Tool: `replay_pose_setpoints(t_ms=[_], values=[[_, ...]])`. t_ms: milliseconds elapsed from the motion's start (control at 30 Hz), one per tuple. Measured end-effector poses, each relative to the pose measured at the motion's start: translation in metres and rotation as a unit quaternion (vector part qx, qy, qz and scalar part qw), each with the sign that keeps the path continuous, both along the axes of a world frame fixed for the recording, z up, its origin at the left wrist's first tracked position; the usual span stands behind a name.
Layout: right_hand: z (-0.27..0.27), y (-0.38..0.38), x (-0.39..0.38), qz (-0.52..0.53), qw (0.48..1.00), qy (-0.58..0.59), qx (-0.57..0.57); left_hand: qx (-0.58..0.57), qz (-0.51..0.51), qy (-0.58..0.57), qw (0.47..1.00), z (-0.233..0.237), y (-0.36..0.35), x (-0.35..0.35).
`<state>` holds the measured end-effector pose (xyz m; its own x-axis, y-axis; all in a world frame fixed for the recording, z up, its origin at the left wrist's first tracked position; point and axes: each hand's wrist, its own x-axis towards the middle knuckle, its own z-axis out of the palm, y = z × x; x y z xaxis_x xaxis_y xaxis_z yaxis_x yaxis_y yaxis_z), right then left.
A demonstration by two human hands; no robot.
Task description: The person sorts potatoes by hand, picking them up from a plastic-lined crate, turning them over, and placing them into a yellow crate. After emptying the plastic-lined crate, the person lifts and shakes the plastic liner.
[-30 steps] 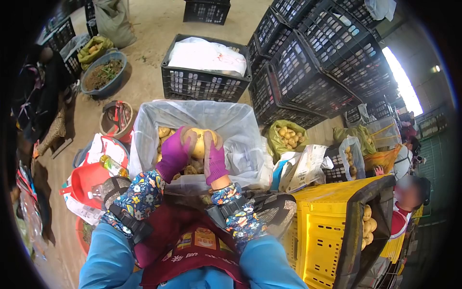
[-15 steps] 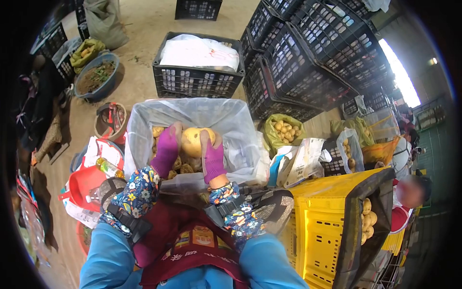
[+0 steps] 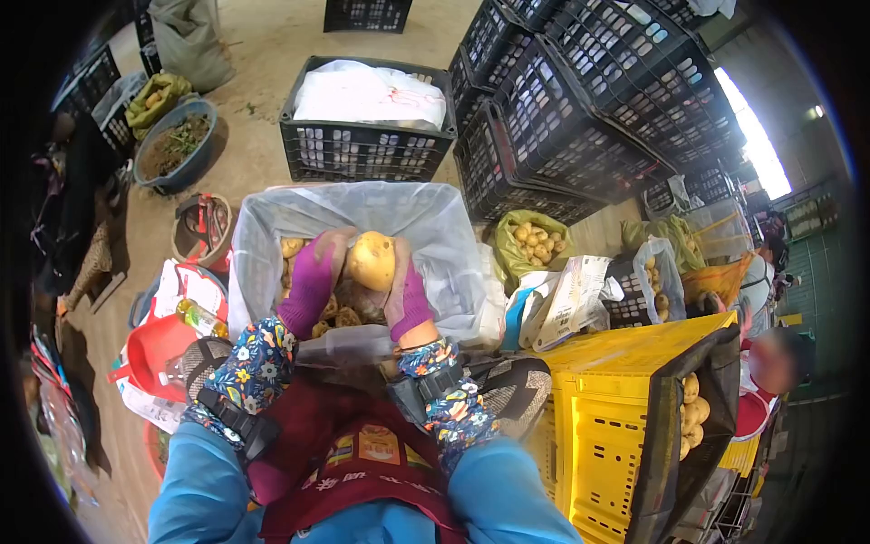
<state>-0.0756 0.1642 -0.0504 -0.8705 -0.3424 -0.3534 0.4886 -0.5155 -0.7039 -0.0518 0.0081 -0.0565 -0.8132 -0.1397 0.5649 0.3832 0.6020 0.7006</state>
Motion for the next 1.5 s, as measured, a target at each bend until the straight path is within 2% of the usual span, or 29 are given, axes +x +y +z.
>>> replay_pose_setpoints(t_ms=[33,133,200,233,267,333,367,400,433,533,567,600,700,733,767,800,833,900,1000,1067,1167,1200,1233,1267,1300,1333,1367,1433,1500], values=[[0.005,0.001,0.003,0.018,1.0,0.025,0.0,0.051,-0.049,0.008,0.997,0.021,0.004,0.005],[0.021,0.005,0.012,0.063,0.997,0.013,-0.031,0.029,-0.086,0.003,0.996,0.016,-0.001,0.004],[0.03,0.008,0.014,0.076,0.986,-0.112,-0.097,-0.105,-0.071,0.037,0.991,-0.003,-0.012,-0.002],[0.026,0.007,0.021,0.043,0.997,0.051,0.026,-0.17,-0.063,0.054,0.982,-0.009,-0.014,-0.004],[0.019,0.006,0.034,0.008,0.966,0.211,0.15,-0.101,-0.084,0.017,0.991,-0.009,-0.014,-0.002],[0.001,0.011,0.033,0.04,0.977,0.19,0.087,0.055,-0.115,-0.07,0.989,-0.006,-0.013,-0.001],[-0.01,0.017,0.019,0.104,0.99,0.005,-0.099,0.146,-0.116,-0.115,0.976,-0.004,-0.013,-0.002],[-0.02,0.025,0.01,0.159,0.93,-0.178,-0.279,0.251,-0.102,-0.176,0.947,-0.001,-0.016,-0.003],[-0.012,0.028,0.009,0.144,0.938,-0.181,-0.259,0.351,-0.088,-0.236,0.902,0.004,-0.015,-0.004],[0.01,0.04,0.015,0.105,0.946,-0.186,-0.243,0.287,-0.081,-0.146,0.943,0.025,-0.01,-0.001],[0.014,0.043,0.014,0.1,0.941,-0.182,-0.266,0.225,-0.099,-0.162,0.956,0.022,-0.015,0.001],[0.019,0.047,0.013,0.099,0.936,-0.176,-0.289,0.227,-0.106,-0.179,0.951,0.025,-0.018,0.001],[0.044,0.08,0.012,0.173,0.861,-0.16,-0.451,0.254,-0.092,-0.227,0.936,0.038,-0.032,0.006],[0.076,0.089,0.019,0.194,0.811,-0.097,-0.544,0.275,-0.072,-0.242,0.928,0.04,-0.043,0.006],[0.074,0.123,0.017,0.16,0.816,-0.028,-0.555,0.297,-0.048,-0.259,0.918,0.041,-0.054,0.01],[0.112,0.153,0.032,0.063,0.852,0.016,-0.519,0.327,-0.037,-0.252,0.91,0.048,-0.062,0.016],[0.147,0.176,0.035,0.043,0.861,0.081,-0.5,0.356,-0.027,-0.244,0.901,0.061,-0.066,0.022],[0.212,0.209,0.033,0.072,0.817,0.258,-0.511,0.414,-0.005,-0.233,0.88,0.066,-0.079,0.023],[0.239,0.225,0.023,0.016,0.727,0.373,-0.576,0.492,0.007,-0.195,0.848,0.072,-0.093,0.031],[0.232,0.205,0.005,-0.034,0.801,0.311,-0.51,0.517,0.004,-0.164,0.84,0.081,-0.095,0.037],[0.157,0.134,-0.042,0.07,0.911,0.174,-0.367,0.552,0.0,-0.138,0.822,0.084,-0.104,0.039],[0.114,0.107,-0.07,0.211,0.919,0.083,-0.323,0.523,0.006,-0.134,0.842,0.083,-0.107,0.041],[0.089,0.045,-0.048,-0.007,0.989,0.112,0.098,0.493,0.013,-0.13,0.86,0.08,-0.109,0.04],[0.042,0.016,-0.062,0.216,0.938,0.164,0.215,0.464,0.022,-0.123,0.877,0.079,-0.108,0.038],[-0.003,-0.021,-0.058,0.34,0.835,0.239,0.359,0.435,0.032,-0.116,0.893,0.077,-0.107,0.035],[-0.048,-0.059,-0.053,0.447,0.686,0.331,0.468,0.405,0.044,-0.109,0.907,0.075,-0.106,0.033],[-0.101,-0.082,-0.042,0.466,0.696,0.344,0.426,0.413,0.042,-0.113,0.903,0.077,-0.109,0.033],[-0.133,-0.126,-0.023,0.536,0.574,0.392,0.479,0.591,0.032,-0.127,0.796,0.095,-0.112,0.029],[-0.186,-0.169,-0.012,0.533,0.473,0.4,0.577,0.548,0.064,-0.139,0.822,0.102,-0.111,0.023]])
